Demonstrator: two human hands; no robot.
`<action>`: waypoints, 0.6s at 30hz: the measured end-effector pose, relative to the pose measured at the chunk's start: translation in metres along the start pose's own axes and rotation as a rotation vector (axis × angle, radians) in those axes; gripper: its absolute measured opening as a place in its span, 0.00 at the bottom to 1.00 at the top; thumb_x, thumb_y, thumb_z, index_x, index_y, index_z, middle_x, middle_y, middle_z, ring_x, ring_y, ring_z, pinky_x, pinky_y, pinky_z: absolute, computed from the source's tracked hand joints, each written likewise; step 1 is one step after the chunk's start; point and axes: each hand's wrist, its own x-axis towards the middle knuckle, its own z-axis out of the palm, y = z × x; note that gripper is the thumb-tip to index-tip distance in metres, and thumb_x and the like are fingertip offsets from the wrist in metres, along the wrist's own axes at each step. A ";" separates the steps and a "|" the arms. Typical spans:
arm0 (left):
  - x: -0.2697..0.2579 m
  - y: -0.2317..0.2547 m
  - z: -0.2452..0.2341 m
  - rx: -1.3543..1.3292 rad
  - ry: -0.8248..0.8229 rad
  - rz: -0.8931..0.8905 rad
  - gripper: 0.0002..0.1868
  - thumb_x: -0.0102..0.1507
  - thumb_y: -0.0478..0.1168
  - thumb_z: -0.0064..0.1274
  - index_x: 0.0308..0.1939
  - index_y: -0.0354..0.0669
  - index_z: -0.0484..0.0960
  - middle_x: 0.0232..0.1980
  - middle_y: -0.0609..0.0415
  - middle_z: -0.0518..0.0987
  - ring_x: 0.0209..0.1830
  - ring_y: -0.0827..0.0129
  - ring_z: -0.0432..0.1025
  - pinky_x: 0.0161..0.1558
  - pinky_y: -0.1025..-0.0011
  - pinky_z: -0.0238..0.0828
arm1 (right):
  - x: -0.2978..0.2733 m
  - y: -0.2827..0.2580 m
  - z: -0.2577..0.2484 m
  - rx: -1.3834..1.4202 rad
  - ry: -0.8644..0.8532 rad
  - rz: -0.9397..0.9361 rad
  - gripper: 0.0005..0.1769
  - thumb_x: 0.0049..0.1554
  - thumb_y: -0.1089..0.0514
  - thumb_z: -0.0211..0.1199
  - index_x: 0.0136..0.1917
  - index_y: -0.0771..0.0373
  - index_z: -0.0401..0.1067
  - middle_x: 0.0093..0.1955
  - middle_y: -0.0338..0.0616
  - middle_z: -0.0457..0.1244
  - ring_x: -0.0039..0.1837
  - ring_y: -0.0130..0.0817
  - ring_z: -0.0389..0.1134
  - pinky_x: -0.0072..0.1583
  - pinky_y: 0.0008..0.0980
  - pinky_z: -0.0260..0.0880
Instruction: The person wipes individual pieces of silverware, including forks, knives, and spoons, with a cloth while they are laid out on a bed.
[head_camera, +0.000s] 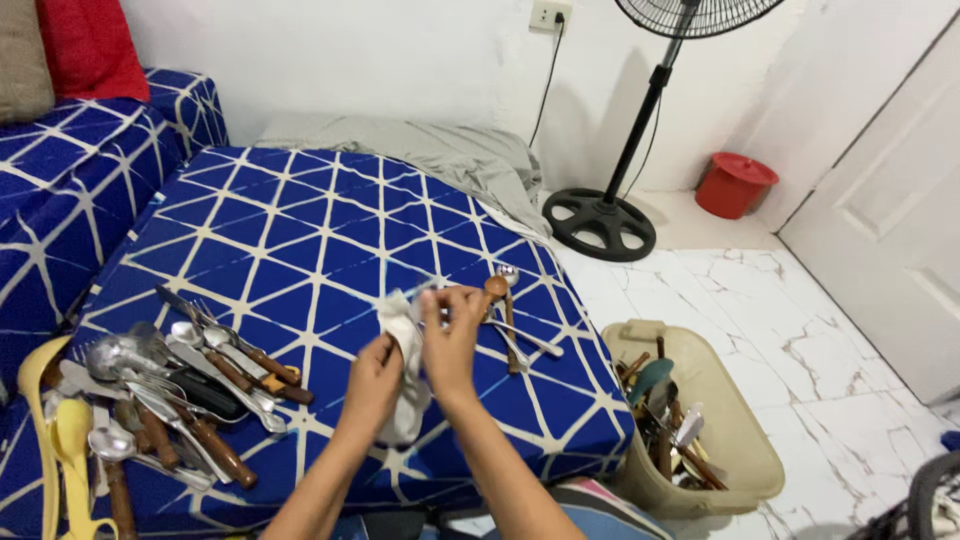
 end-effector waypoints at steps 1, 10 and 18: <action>-0.002 -0.004 -0.001 -0.003 -0.008 -0.033 0.16 0.69 0.42 0.44 0.38 0.31 0.80 0.24 0.56 0.73 0.23 0.77 0.62 0.26 0.71 0.58 | 0.008 0.001 0.000 0.020 0.016 0.032 0.15 0.60 0.52 0.60 0.43 0.67 0.69 0.52 0.43 0.56 0.53 0.34 0.61 0.53 0.33 0.64; 0.018 0.001 0.001 -0.106 0.016 -0.051 0.13 0.68 0.40 0.43 0.39 0.32 0.80 0.25 0.57 0.74 0.23 0.77 0.63 0.26 0.71 0.59 | -0.006 0.013 0.016 -0.003 -0.077 0.020 0.15 0.62 0.51 0.61 0.44 0.67 0.70 0.49 0.44 0.57 0.50 0.33 0.61 0.53 0.33 0.63; 0.007 -0.025 0.000 -0.068 -0.090 -0.060 0.15 0.69 0.40 0.44 0.41 0.29 0.81 0.26 0.53 0.77 0.26 0.76 0.66 0.28 0.71 0.62 | 0.018 0.021 0.004 0.025 0.033 0.073 0.17 0.62 0.49 0.61 0.43 0.67 0.69 0.50 0.44 0.56 0.50 0.34 0.58 0.52 0.32 0.61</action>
